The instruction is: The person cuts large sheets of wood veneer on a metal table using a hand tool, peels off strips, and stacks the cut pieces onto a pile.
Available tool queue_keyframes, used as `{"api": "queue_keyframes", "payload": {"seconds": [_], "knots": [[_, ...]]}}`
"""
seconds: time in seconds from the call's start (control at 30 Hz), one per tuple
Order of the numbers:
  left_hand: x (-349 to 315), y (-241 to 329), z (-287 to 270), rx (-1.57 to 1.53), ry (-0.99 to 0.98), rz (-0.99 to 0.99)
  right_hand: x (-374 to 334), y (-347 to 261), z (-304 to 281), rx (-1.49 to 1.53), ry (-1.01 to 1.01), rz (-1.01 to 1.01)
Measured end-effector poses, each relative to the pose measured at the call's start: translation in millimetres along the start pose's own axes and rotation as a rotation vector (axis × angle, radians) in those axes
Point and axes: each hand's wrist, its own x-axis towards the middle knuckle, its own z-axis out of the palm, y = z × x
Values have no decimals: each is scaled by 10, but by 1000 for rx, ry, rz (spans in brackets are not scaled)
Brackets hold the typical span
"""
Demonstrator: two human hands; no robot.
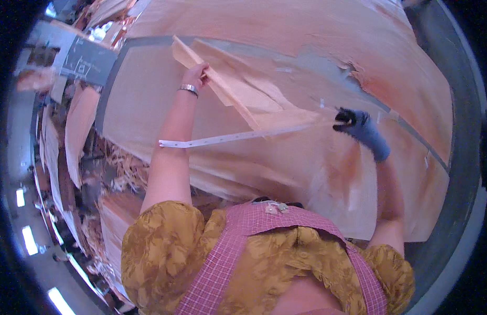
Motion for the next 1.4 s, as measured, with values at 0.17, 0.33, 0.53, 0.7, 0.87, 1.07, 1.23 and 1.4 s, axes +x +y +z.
{"api": "queue_keyframes", "payload": {"seconds": [0.17,0.33,0.53,0.7,0.87,1.07,1.23,1.4], "knots": [[418,889,1053,-123,-5,145,464,115,-787,178,-36,114],[1065,1599,1577,-380,-141,217,895,612,-1193,-24,106,41],[1010,1922,2862,-610,-304,288,1341,1090,-2089,-785,491,183],[1370,2369,2777,-645,-532,461,2109,1210,-3113,-1184,756,149],[873,1697,3049,83,-766,296,2018,1331,-3318,-1430,892,66],[590,611,1883,1587,-706,801,969,1726,-1882,-1167,712,-119],[679,200,1385,1787,-440,965,54,2556,-947,-943,553,146],[825,-31,1232,1854,-274,1201,-97,2573,-841,-1062,448,247]]}}
